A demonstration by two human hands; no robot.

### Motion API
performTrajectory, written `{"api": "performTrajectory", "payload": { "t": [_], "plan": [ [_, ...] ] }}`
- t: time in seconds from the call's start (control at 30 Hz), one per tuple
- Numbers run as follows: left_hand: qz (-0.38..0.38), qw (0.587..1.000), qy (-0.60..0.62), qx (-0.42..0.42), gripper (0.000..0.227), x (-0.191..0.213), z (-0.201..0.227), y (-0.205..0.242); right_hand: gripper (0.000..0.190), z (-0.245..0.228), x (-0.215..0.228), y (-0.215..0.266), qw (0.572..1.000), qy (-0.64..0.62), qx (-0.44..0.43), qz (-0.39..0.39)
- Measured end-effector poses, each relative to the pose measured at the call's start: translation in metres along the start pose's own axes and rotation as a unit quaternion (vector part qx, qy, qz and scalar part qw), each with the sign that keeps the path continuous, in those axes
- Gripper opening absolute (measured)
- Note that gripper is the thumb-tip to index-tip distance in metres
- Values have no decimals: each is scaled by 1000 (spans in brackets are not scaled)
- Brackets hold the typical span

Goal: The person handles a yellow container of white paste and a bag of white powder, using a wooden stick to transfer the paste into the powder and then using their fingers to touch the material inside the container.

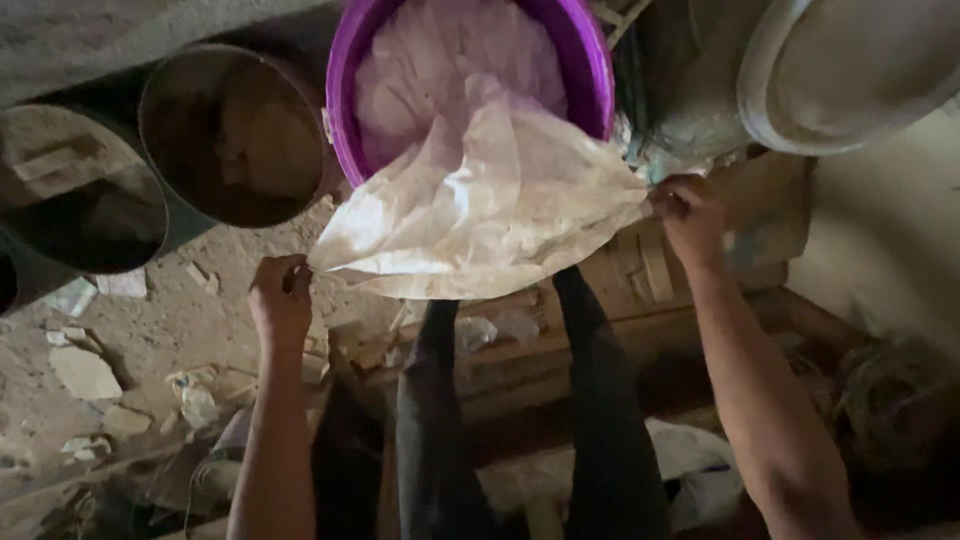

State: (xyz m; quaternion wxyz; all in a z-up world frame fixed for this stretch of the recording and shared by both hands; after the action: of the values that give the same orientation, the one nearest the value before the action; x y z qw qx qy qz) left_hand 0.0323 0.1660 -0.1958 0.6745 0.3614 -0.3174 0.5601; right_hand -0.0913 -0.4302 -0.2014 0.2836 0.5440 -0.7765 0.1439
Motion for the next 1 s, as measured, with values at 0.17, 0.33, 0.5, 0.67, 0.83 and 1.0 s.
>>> {"api": "performTrajectory", "payload": {
  "t": [0.17,0.33,0.5,0.67,0.83,1.0],
  "plan": [
    [27,999,-5,-38,17,-30,-18,-44,12,33,-17,-56,997,56,61,12],
    [82,993,7,-85,21,-72,-8,-81,11,65,-51,-85,999,13,33,11],
    [1,999,19,33,13,-111,-43,-111,22,107,-68,-98,994,-77,-79,-20],
    [-66,998,13,-13,14,-78,-92,-79,34,128,-10,-66,933,-170,-296,-111],
    [-80,976,-195,-61,32,-3,-62,-49,56,73,53,-63,947,-109,-285,-99],
    [-19,988,-151,-27,17,39,78,-36,33,-69,30,-70,998,27,32,-36]
  ]
}}
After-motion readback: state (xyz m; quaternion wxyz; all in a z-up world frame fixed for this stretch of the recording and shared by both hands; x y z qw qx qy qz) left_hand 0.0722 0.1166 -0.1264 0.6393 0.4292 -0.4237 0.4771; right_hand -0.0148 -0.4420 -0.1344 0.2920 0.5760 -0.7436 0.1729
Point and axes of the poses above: each hand's wrist, its own y-axis away from the middle knuckle, its own x-axis out of the back of the hand, z = x × y, the point moved 6 cm from there along -y, towards the middle knuckle, and after that the axes turned 10 degrees about -y, right-handed, at the moved point
